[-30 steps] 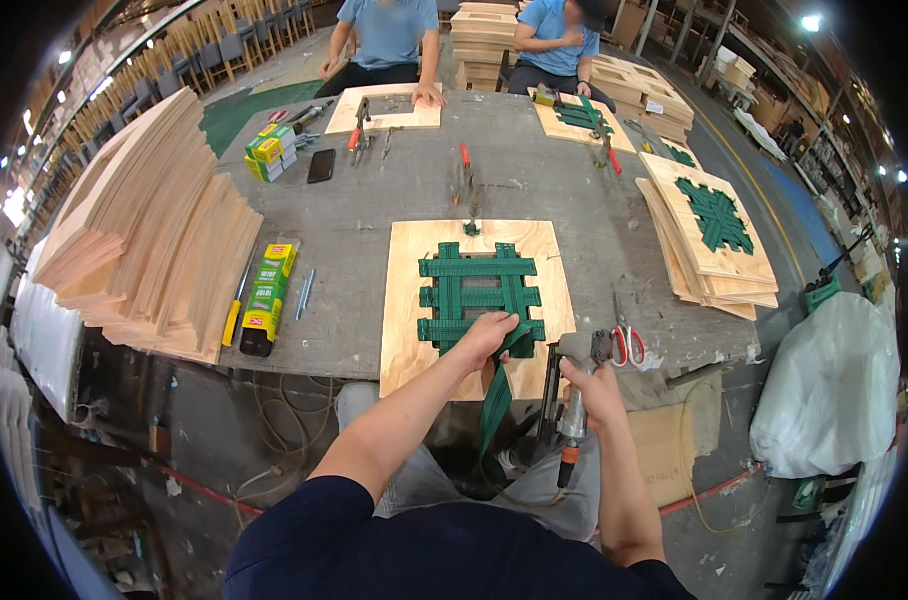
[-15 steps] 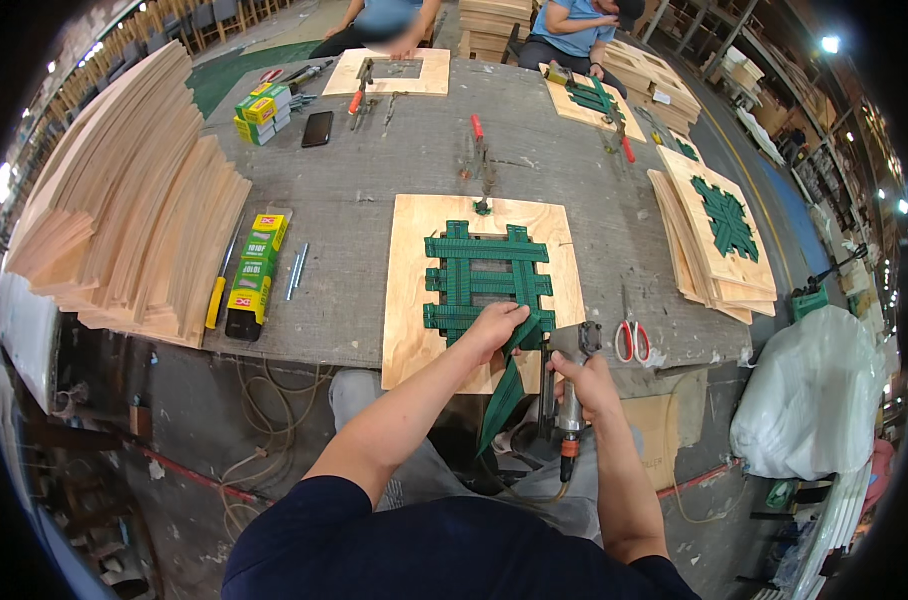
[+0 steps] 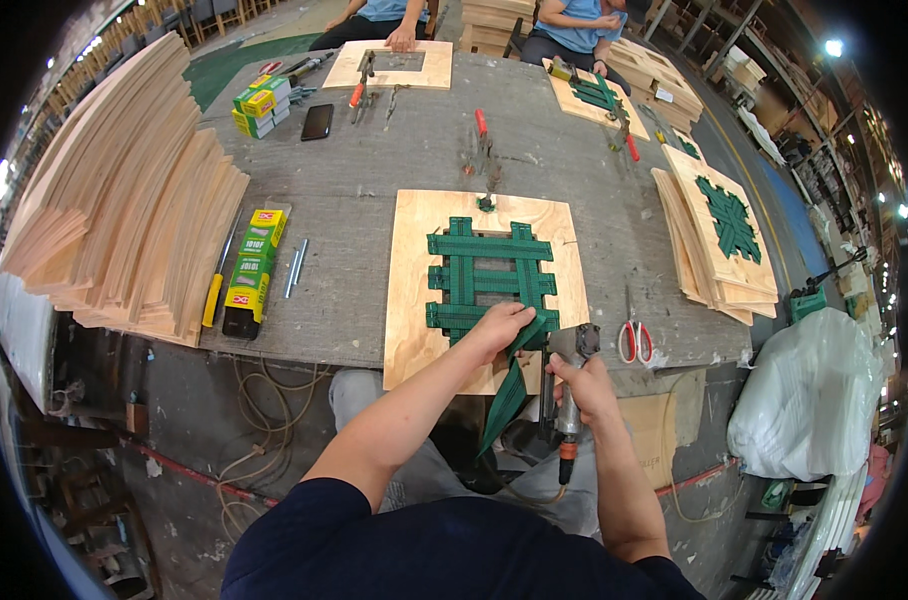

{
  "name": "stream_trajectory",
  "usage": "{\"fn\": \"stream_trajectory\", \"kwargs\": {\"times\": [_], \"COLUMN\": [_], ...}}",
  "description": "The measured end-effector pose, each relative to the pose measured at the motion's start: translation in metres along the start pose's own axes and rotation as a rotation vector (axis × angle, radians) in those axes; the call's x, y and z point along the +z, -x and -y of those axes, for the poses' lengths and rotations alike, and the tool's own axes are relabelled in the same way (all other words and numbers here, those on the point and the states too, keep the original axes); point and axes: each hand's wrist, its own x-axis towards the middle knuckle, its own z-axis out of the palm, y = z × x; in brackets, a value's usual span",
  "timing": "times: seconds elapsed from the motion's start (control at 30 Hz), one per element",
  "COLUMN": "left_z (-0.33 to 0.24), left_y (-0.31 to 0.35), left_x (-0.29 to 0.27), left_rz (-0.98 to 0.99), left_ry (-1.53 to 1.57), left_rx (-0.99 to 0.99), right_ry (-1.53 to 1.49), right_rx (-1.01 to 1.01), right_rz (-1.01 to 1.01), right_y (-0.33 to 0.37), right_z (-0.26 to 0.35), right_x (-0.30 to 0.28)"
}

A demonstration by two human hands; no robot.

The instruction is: The person assembles a green woven decorative panel on a wooden board by folding green strips into a lattice pattern and securing them with a staple gun. They trim excess material with scissors and continue adding strips to complete the design.

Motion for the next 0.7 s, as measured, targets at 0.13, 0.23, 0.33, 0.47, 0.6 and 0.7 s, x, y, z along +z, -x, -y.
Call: {"fn": "stream_trajectory", "kwargs": {"times": [0.13,0.23,0.33,0.47,0.6,0.7], "left_z": [0.001,0.002,0.002,0.003,0.004,0.005], "left_y": [-0.002,-0.005,-0.005,-0.006,-0.007,-0.007], "left_x": [-0.003,-0.006,-0.006,-0.008,-0.008,-0.008], "left_rz": [0.016,0.025,0.048,0.050,0.053,0.067], "left_ry": [0.009,0.006,0.023,0.034,0.061,0.062], "left_rx": [-0.015,-0.034,-0.044,-0.040,-0.049,-0.046], "right_ry": [0.014,0.011,0.040,0.020,0.010,-0.013], "right_rx": [0.012,0.005,0.030,0.005,-0.003,-0.018], "right_rz": [0.007,-0.009,0.007,0.006,0.005,-0.022], "right_y": [0.000,0.001,0.000,0.001,0.002,0.005], "right_z": [-0.001,-0.002,-0.005,-0.009,-0.006,-0.005], "right_x": [0.002,0.005,0.005,0.011,0.011,0.011]}}
